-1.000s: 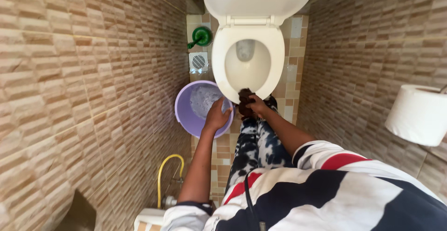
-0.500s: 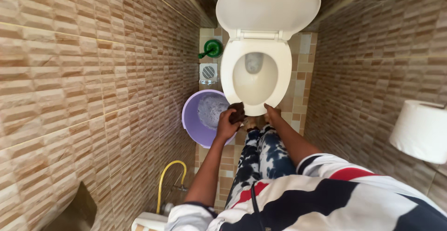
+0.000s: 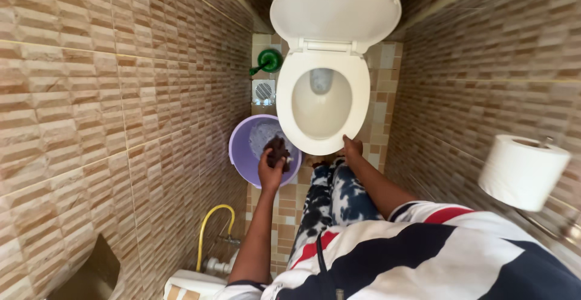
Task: The person cleans a toilet by wiping the seat, lid, and exterior with a cloth, applying liquid cleaner from a bottle, and rinsing the cloth in a bucket of water.
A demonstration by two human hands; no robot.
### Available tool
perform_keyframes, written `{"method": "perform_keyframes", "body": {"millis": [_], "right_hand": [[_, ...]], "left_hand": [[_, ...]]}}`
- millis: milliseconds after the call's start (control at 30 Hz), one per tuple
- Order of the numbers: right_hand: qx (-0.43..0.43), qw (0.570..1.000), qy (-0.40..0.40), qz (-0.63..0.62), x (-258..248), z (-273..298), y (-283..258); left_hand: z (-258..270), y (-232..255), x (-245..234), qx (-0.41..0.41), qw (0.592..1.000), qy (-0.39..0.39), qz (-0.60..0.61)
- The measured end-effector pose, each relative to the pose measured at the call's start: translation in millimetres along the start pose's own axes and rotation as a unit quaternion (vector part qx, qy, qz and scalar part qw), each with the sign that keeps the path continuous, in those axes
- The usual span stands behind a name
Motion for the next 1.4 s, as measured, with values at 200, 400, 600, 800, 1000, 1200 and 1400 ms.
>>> {"method": "perform_keyframes", "body": {"millis": [200,400,600,800,1000,1200,1400], "right_hand": [[-0.193,0.98,0.038,-0.029,-34,66,-56],[-0.274,0.958,-0.042,-0.075,-21,119,-187],[-0.317,0.942,-0.093,0.053,4,124,-329],[-0.289,0.944,-0.108,0.115,13,136,-382],[-0.288,0.941,-0.112,0.137,1,130,-340],[-0.217,0.947,-0.136,0.193,-8,151,-215],[-0.141,0.949,-0.199,0.201,-33,183,-116]], "left_hand": [[-1,8,-3,-0.111,0.973,0.04,0.199],[-3,44,6,-0.051,0.978,0.013,0.203],[-7,78,25,-0.022,0.976,-0.01,0.217],[2,101,23,-0.012,0.973,-0.023,0.228],[9,109,15,-0.148,0.942,-0.006,0.3],[-52,184,22,0.099,0.957,0.018,0.271],[-155,353,38,0.353,0.919,0.101,0.143]]}}
Point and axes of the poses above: each hand's wrist, its own z-axis away from the middle knuckle, its own x-axis out of the palm, y = z × x, the point moved 4 cm from there along -z, towards the middle knuckle, and after that the axes turned 6 degrees about x, right-handed, at the moved point
